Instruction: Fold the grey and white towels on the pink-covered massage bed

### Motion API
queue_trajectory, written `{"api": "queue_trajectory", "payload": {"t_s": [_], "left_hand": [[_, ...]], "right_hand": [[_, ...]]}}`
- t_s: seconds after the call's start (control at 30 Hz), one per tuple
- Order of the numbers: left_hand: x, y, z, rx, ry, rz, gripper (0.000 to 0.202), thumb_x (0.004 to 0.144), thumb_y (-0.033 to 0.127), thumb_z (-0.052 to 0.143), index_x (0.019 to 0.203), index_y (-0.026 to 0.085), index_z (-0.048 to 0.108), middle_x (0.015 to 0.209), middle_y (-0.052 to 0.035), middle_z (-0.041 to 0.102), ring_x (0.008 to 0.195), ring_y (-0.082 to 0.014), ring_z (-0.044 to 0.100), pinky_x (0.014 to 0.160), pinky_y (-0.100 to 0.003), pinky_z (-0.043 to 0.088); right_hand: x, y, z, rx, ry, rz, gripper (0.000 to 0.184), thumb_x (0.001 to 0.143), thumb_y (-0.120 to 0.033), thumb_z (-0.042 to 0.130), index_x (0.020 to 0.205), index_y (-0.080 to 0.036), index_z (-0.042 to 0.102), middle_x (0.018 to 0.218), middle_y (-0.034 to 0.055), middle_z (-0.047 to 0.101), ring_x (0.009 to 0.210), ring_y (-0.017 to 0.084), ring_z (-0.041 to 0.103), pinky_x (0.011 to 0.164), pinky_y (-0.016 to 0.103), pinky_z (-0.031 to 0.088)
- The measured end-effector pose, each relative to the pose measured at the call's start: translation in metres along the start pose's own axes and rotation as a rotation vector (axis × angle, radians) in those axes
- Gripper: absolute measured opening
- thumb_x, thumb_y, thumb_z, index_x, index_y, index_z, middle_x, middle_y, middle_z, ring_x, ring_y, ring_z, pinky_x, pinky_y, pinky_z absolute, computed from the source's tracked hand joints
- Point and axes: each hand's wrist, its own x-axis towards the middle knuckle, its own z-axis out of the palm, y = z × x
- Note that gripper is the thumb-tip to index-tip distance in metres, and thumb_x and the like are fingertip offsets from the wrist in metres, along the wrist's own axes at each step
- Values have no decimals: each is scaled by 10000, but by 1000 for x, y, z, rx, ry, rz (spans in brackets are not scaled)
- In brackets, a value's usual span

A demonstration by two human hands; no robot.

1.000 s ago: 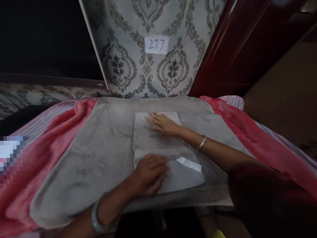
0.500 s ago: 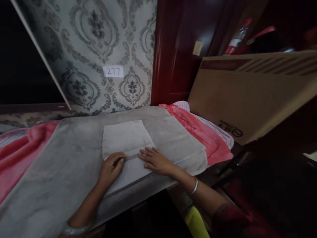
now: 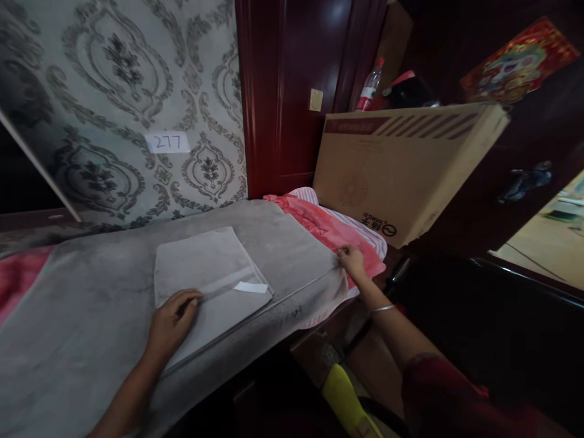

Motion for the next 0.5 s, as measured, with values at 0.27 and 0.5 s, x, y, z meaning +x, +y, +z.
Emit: {"api": "queue_trajectory", "payload": {"t_s": [0.27, 0.5], "left_hand": [[1, -3, 2, 8, -8, 5, 350, 868, 517, 511, 846, 237, 721, 952, -40, 761, 901, -216, 713, 857, -317, 571], [1, -4, 2, 20, -4, 6, 357, 870, 515, 508, 847, 233, 725, 949, -41, 764, 896, -207, 713, 840, -296, 568]], "right_hand": [[-34, 30, -6, 448, -126, 341, 80, 911, -192, 479, 889, -172, 553, 795, 89, 708, 613, 171, 698, 598, 304, 587], [-17, 23, -1, 601, -123, 349, 157, 873, -201, 598, 730, -174, 540, 595, 11, 597, 488, 107, 587, 473, 187, 473]]}}
